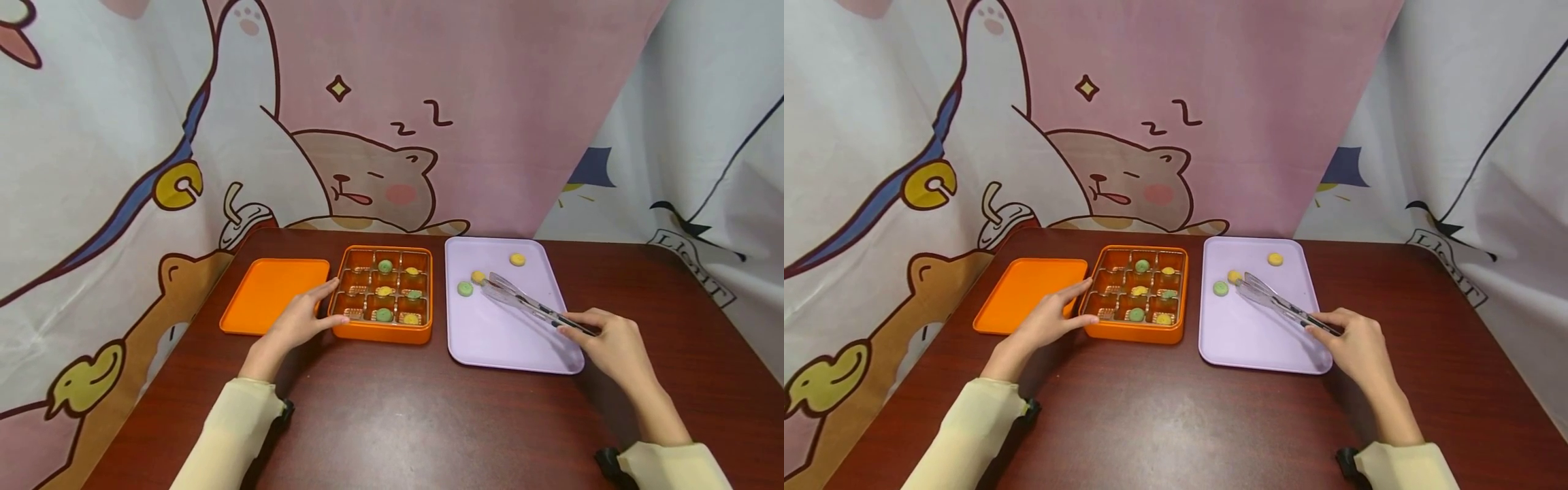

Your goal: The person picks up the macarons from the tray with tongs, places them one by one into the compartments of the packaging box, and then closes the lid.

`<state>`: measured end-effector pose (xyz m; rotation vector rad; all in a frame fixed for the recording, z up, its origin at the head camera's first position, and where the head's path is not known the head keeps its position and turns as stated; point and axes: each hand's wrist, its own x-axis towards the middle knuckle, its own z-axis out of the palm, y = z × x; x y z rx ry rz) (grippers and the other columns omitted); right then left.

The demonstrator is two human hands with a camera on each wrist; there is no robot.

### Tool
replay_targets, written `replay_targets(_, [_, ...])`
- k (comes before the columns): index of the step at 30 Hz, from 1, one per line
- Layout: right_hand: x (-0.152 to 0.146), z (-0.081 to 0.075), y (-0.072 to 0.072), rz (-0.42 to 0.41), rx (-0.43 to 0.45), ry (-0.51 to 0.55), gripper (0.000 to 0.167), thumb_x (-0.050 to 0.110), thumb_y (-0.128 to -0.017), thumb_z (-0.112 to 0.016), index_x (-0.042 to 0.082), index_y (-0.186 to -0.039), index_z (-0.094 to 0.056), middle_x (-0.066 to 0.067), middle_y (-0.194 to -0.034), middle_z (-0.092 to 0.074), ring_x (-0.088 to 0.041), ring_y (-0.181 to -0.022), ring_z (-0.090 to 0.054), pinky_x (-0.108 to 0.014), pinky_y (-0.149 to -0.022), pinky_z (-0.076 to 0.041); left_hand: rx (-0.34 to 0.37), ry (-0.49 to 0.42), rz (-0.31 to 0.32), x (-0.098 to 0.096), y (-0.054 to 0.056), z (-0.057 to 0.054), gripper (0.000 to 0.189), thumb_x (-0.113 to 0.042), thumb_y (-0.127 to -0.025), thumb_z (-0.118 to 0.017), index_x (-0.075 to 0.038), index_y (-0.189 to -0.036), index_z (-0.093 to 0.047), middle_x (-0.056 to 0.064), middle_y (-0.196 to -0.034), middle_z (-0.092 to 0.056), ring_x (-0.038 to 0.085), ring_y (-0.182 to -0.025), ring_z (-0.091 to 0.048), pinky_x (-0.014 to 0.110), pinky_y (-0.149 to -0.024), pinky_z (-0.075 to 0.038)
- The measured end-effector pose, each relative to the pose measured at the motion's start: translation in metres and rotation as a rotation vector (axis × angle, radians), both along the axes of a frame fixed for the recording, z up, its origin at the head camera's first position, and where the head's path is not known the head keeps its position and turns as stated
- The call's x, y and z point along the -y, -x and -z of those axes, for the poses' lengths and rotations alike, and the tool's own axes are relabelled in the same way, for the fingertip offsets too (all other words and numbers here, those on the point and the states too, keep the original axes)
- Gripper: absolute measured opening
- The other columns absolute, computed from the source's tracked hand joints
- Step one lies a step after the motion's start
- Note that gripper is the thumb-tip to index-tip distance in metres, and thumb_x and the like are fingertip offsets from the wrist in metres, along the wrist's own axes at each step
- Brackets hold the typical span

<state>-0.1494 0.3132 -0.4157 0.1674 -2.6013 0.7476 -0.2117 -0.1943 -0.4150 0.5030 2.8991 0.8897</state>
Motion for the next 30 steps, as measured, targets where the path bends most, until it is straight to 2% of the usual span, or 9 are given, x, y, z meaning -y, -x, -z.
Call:
replay_targets(9, [0.004,-0.003,0.004,0.018,0.026,-0.001,0.028,0.015,-0.077,-0.085,0.002,-0.101,-0.079,-0.015,-0.089,-0.076,0.002,-0.067,-0.048,-0.018,-0.055,-0.034,-0.008,-0.006,0.003,0.000,-0.001,-0.001,0.087,-0.046,-0.086,-0.074,-0.011,-0.156,-0.034,0.010,-0.161,-0.035,0.036,-0.146,-0.037,0.055,-0.117,-0.035])
replay_targets(12, [0.008,-0.004,0.009,0.014,0.035,-0.003,0.028,0.015,-0.078,-0.084,0.001,-0.102,-0.078,-0.016,-0.089,-0.076,-0.007,-0.068,-0.052,-0.020,-0.056,-0.034,-0.005,-0.001,0.002,0.000,-0.001,-0.001,0.087,-0.046,-0.087,-0.074,-0.011,-0.156,-0.034,0.010,-0.161,-0.035,0.035,-0.147,-0.037,0.055,-0.117,-0.035])
replay_targets(16, [0.015,-0.003,0.015,0.020,0.069,-0.012,0.029,0.016,-0.079,-0.083,0.000,-0.103,-0.078,-0.019,-0.092,-0.075,-0.026,-0.074,-0.062,-0.026,-0.059,-0.038,-0.001,-0.003,0.001,0.000,-0.001,0.000,0.087,-0.047,-0.087,-0.073,-0.011,-0.156,-0.035,0.010,-0.161,-0.035,0.035,-0.147,-0.037,0.055,-0.117,-0.035])
replay_targets(18, [0.017,-0.003,0.017,0.024,0.087,-0.017,0.030,0.015,-0.079,-0.083,-0.001,-0.104,-0.077,-0.020,-0.093,-0.075,-0.031,-0.076,-0.063,-0.029,-0.060,-0.039,-0.005,-0.004,0.002,0.000,-0.001,0.000,0.087,-0.047,-0.087,-0.073,-0.011,-0.156,-0.035,0.010,-0.161,-0.036,0.035,-0.146,-0.037,0.055,-0.117,-0.035])
replay_targets(20, [0.019,-0.002,0.020,0.027,0.096,-0.024,0.030,0.015,-0.080,-0.083,-0.001,-0.104,-0.077,-0.020,-0.093,-0.075,-0.032,-0.076,-0.062,-0.031,-0.060,-0.038,-0.010,-0.007,0.002,0.000,-0.001,0.000,0.088,-0.046,-0.086,-0.074,-0.011,-0.156,-0.035,0.010,-0.161,-0.036,0.036,-0.146,-0.038,0.055,-0.117,-0.035])
replay_targets(30, [0.025,0.000,0.021,0.034,0.080,-0.029,0.025,0.013,-0.081,-0.082,0.000,-0.102,-0.078,-0.017,-0.086,-0.074,-0.019,-0.066,-0.049,-0.027,-0.055,-0.030,-0.015,-0.007,0.003,0.000,0.000,0.000,0.088,-0.045,-0.086,-0.075,-0.010,-0.156,-0.035,0.012,-0.161,-0.036,0.036,-0.146,-0.037,0.056,-0.117,-0.035])
